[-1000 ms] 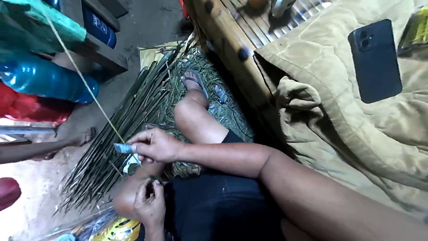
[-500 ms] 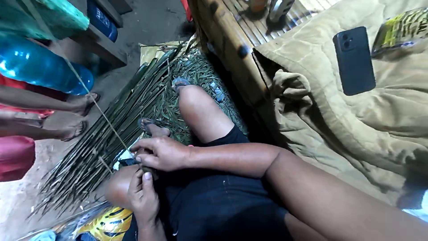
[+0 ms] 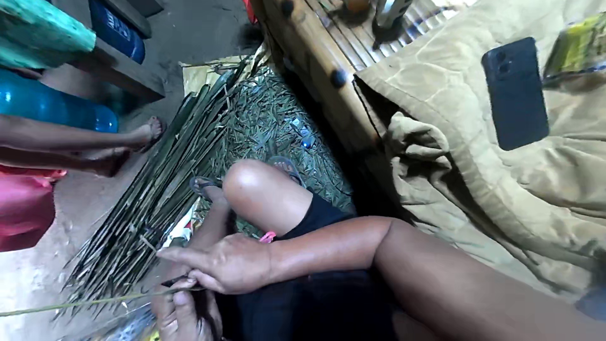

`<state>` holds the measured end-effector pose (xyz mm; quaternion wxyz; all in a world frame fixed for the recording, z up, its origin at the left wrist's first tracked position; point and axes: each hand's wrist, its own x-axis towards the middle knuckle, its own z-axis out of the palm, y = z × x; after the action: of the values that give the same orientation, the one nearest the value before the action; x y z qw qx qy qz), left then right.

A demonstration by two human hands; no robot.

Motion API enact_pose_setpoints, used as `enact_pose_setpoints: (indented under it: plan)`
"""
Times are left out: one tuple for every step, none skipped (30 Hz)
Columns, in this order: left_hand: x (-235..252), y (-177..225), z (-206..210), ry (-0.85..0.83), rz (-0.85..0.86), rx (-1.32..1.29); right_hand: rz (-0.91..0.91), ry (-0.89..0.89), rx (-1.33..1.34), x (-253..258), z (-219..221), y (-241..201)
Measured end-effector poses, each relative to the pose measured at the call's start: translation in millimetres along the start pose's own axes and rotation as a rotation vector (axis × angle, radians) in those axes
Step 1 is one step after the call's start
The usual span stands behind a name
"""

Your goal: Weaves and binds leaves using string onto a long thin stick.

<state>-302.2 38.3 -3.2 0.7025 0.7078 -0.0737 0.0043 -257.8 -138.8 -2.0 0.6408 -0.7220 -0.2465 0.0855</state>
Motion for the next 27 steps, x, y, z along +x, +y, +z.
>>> enact_pose_setpoints:
  plan:
    - [3.3,2.8,0.3,0.035,-0.007,0.036,-0.019,-0.018,0.031,3.9,-1.0,0.5]
    - [6.9,6.1,1.2,0.068,-0.015,0.084,-0.033,-0.037,0.066,7.1,-2.7,0.9]
    - [11.1,8.9,1.4,0.095,-0.019,0.121,-0.052,-0.047,0.084,9.2,-4.4,1.1]
    - [16.5,10.9,0.7,0.118,-0.017,0.149,-0.089,-0.02,0.079,11.0,-5.3,2.1]
    - [22.9,11.3,-1.6,0.135,-0.011,0.169,-0.142,0.055,0.066,13.8,-5.0,4.7]
    - [30.1,9.7,-5.1,0.142,0.001,0.182,-0.202,0.16,0.056,17.6,-5.1,8.6]
    - [37.5,7.0,-8.8,0.14,0.011,0.198,-0.247,0.252,0.056,22.3,-5.6,13.0]
    - [44.7,3.2,-12.2,0.14,0.018,0.203,-0.267,0.311,0.056,27.2,-5.9,17.6]
    - [51.5,-0.6,-15.1,0.131,0.025,0.204,-0.261,0.331,0.046,31.8,-5.3,22.9]
    - [56.8,-4.2,-19.1,0.11,0.031,0.204,-0.239,0.329,0.025,35.6,-3.2,28.7]
    - [60.5,-6.9,-22.9,0.08,0.038,0.207,-0.207,0.309,-0.002,38.4,-0.6,34.1]
    - [62.7,-9.0,-25.5,0.057,0.044,0.2,-0.176,0.281,-0.02,40.6,1.1,38.1]
    - [63.5,-10.7,-26.2,0.045,0.052,0.191,-0.157,0.26,-0.021,42.6,1.9,40.5]
    - [63.3,-11.4,-25.0,0.045,0.058,0.185,-0.146,0.242,-0.005,44.1,1.8,40.8]
    - [62.6,-12.1,-22.6,0.052,0.068,0.18,-0.139,0.223,0.015,45.3,1.6,39.9]
    - [61.6,-13.2,-20.8,0.056,0.087,0.175,-0.138,0.205,0.036,46.1,2.3,39.2]
    - [59.7,-14.5,-20.4,0.055,0.109,0.172,-0.139,0.193,0.052,46.5,4.5,39.2]
    - [56.7,-15.6,-20.7,0.049,0.124,0.173,-0.143,0.177,0.071,46.4,6.9,39.4]
    - [52.9,-16.2,-21.3,0.043,0.135,0.183,-0.145,0.161,0.1,45.7,9.0,39.5]
    - [49.0,-16.3,-22.1,0.028,0.145,0.208,-0.139,0.137,0.133,44.4,10.1,38.9]
    - [46.0,-16.6,-21.6,0.025,0.158,0.233,-0.128,0.104,0.161,43.2,9.8,38.3]
    - [43.4,-16.5,-20.5,0.026,0.169,0.259,-0.116,0.069,0.176,41.9,8.9,37.7]
    - [41.1,-16.4,-19.7,0.033,0.174,0.279,-0.101,0.027,0.178,40.7,6.8,36.5]
    - [37.7,-16.8,-21.6,0.043,0.174,0.295,-0.079,-0.019,0.173,39.4,3.5,34.0]
    - [33.9,-17.3,-24.1,0.069,0.166,0.308,-0.058,-0.057,0.159,38.5,-0.3,31.3]
    - [30.6,-18.3,-26.2,0.102,0.161,0.298,-0.042,-0.067,0.144,37.7,-2.9,31.0]
    - [27.9,-19.4,-28.1,0.126,0.162,0.263,-0.038,-0.053,0.134,36.9,-4.7,34.0]
